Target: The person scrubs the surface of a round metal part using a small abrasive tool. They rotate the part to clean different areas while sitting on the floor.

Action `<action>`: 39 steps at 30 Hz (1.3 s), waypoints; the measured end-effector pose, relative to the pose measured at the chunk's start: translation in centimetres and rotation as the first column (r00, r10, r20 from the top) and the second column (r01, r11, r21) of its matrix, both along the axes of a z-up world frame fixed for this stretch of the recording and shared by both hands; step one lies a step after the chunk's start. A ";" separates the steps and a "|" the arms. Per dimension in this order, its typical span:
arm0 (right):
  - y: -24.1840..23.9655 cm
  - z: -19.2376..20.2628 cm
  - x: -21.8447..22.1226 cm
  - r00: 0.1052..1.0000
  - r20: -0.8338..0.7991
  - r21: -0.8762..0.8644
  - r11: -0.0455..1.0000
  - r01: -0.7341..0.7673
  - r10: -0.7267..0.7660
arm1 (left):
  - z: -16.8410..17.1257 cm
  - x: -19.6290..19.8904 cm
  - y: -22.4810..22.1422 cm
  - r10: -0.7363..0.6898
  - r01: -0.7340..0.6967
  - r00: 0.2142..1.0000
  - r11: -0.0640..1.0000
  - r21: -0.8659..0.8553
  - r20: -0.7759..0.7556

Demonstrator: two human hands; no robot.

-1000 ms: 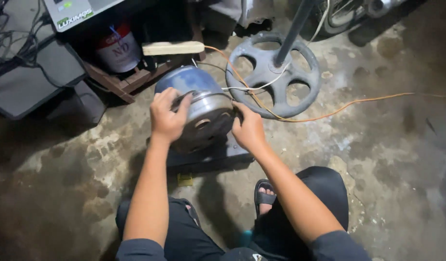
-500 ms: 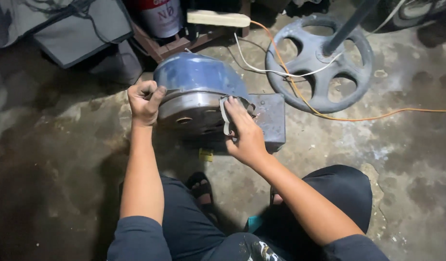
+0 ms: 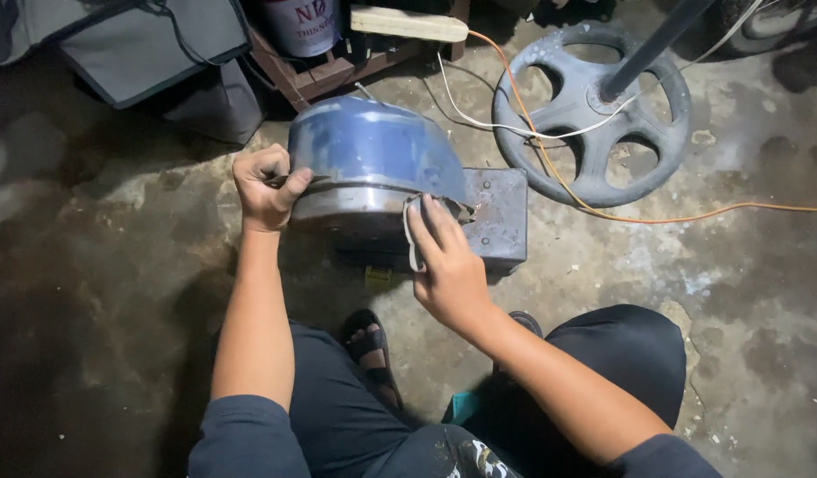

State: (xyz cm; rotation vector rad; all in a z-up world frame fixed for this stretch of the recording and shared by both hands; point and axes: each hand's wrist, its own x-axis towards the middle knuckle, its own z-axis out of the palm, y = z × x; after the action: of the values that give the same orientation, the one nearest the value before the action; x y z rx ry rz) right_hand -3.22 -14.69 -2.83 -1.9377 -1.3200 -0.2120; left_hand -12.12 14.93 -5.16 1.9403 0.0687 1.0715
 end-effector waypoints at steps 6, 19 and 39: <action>-0.3 -0.8 -0.3 1.000 0.005 -0.014 1.000 0.023 -0.023 | -0.2 0.1 0.3 -0.023 0.023 1.000 0.999 0.040 -0.004; 2.1 -1.8 5.4 0.942 -0.335 0.184 0.981 0.055 0.010 | 5.2 3.5 -8.0 0.273 -0.248 0.955 0.948 0.198 -0.112; 3.3 -1.9 9.3 0.883 -0.463 0.318 0.944 0.087 0.075 | 6.1 9.8 -15.1 0.572 -0.507 0.820 0.744 0.435 -0.023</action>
State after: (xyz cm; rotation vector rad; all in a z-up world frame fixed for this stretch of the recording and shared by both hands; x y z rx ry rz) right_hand 6.12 -11.44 -4.76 -1.5736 -0.8875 0.0379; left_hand -2.29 -0.13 0.91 2.4732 0.5737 1.3906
